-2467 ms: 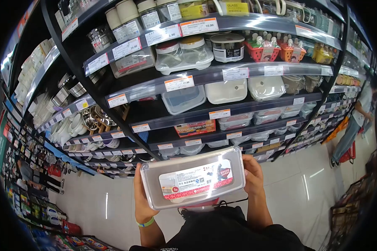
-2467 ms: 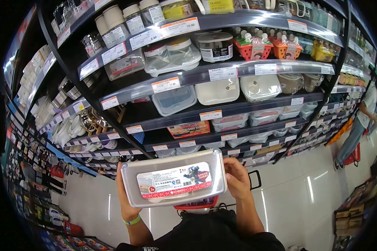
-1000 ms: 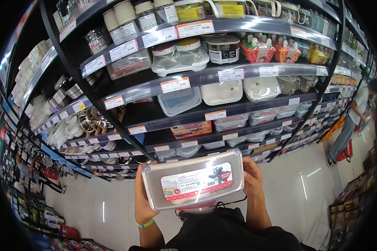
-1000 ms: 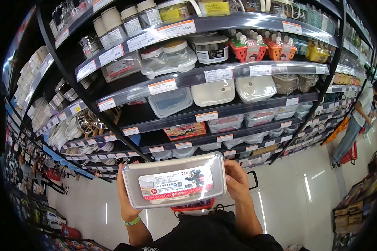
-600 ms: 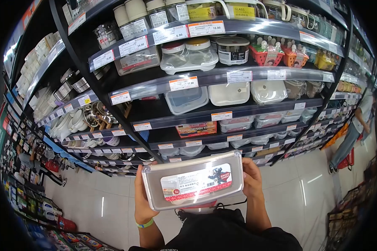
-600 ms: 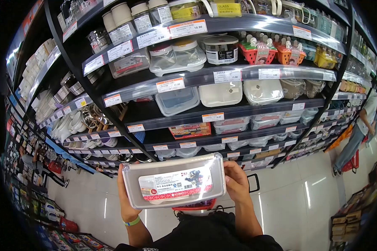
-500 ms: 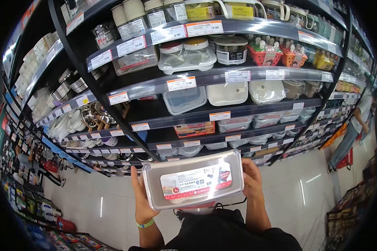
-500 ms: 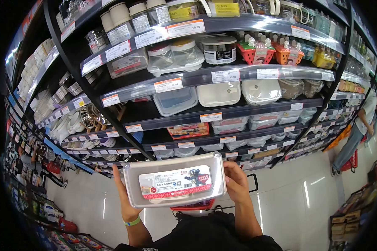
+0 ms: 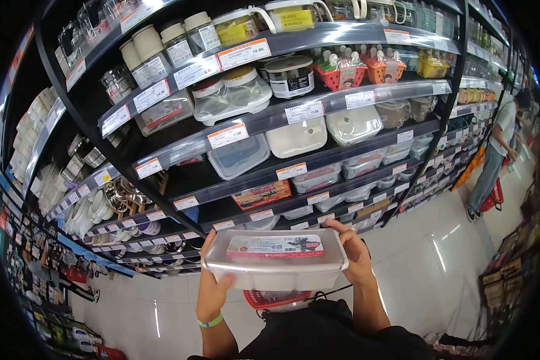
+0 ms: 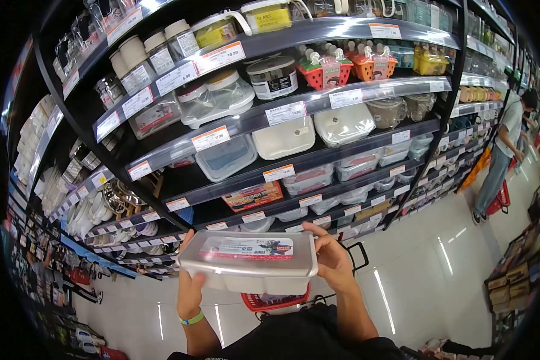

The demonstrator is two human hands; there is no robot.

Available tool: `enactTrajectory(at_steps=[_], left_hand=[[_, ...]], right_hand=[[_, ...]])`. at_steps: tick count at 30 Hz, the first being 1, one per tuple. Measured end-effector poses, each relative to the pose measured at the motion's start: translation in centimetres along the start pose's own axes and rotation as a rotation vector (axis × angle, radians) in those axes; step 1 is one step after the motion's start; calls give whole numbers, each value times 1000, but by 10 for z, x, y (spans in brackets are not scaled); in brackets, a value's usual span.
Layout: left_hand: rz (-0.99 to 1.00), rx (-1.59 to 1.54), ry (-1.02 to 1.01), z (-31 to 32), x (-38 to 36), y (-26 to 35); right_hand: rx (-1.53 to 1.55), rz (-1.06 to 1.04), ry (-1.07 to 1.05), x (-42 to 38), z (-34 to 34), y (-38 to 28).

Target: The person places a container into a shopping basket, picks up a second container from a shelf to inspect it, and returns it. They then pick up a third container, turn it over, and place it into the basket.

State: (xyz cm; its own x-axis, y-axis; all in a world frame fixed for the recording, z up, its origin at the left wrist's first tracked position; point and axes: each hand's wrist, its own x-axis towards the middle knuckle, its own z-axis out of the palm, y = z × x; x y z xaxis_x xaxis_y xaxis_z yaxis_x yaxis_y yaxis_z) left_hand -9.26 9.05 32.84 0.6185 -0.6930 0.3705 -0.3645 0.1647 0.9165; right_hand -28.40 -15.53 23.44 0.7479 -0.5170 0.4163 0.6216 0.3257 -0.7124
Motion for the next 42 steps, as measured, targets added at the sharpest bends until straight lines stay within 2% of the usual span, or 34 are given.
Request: enactTrajectory(at_steps=[2,4,12,18,19,21,22,24,26,29,33,35,38,42], left_hand=[[-97,-4,32,-2,-1,-1],[-106,61,70,-1,-5,-5],[-322,-50,197,-6,-7,-13],[-335,-47,260,-5,-11,-11],[-337,-47,267,-6,-12,-10],[-165,-67,184,-8,-14,-9],[-166,-66,192,-7,-15,-6],[-78,-69,137,-5,-17,3],[-89,-110,150,-7,-21,3],[-82,-94,32,-11,-26,-1],[-158,-113,128,-7,-27,-2],[-18,39,108,-14,-28,-15],[-94,5,114,-15,-26,-13],[-76,49,117,-17,-24,-20]], right_hand=[[-46,22,-26,0,4,-4],[-91,48,-55,1,10,-7],[-88,127,-125,6,12,1],[-194,168,-97,13,27,1],[-192,172,-103,14,26,2],[-224,172,-62,16,23,4],[-222,176,-68,17,20,8],[-235,93,-83,20,14,15],[-271,110,-64,21,20,13],[-308,101,-40,20,20,18],[-282,71,-23,18,22,19],[-306,60,-13,15,22,17],[-322,58,1,13,22,14],[-294,84,11,10,19,12]])
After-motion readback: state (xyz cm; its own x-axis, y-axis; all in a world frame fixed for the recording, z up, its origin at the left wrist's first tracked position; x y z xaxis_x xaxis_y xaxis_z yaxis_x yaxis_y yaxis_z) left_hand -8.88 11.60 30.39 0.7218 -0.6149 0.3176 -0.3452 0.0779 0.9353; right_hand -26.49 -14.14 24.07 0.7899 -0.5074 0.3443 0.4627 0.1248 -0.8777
